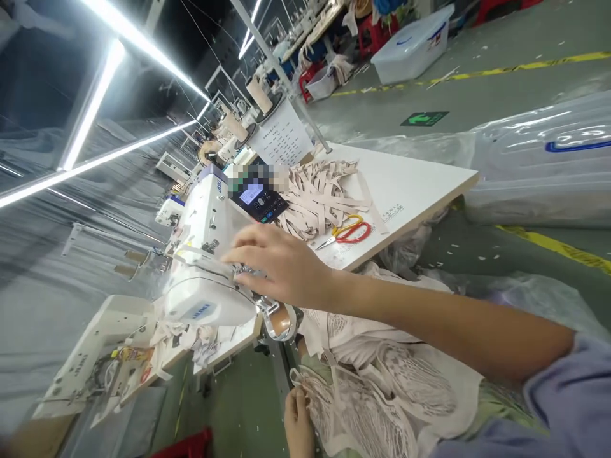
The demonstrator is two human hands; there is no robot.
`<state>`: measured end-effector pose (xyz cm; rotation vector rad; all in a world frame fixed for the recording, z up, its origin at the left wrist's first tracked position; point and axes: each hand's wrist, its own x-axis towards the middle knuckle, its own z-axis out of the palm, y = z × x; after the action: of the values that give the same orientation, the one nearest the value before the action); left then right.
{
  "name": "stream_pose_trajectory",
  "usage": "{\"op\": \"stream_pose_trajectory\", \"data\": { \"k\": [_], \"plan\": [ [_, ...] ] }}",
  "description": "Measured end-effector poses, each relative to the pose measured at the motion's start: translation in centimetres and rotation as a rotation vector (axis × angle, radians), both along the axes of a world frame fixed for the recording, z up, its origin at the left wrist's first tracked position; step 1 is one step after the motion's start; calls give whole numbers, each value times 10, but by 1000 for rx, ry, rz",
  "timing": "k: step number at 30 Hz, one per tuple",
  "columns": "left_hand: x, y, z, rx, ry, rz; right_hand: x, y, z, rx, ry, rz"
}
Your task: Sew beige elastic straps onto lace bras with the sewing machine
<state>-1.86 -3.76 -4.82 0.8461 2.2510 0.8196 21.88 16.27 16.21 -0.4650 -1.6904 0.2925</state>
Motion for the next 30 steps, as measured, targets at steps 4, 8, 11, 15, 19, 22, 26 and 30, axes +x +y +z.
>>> {"op": "stream_pose_trajectory", "data": {
  "k": [4,8,11,15,19,22,26,30],
  "plan": [
    [-12,-12,-8,-29,-78,17,-16,19,38,251,-147,-97],
    [-11,-23,-9,4,-121,-20,-23,31,53,373,-204,-103],
    [-9,-26,-1,5,-131,-56,-27,35,61,385,-236,-89],
    [-10,-23,8,21,-128,-105,-30,35,66,336,-218,-59],
    [-8,-26,20,27,-145,-131,-26,11,24,167,-50,-28],
    [1,-31,48,59,-104,-151,-35,-13,-43,-116,73,102],
    [31,-12,111,307,181,-492,-68,-15,-125,-674,135,301],
    [63,53,154,673,784,-914,-75,6,-161,-922,210,250]
  ]
}}
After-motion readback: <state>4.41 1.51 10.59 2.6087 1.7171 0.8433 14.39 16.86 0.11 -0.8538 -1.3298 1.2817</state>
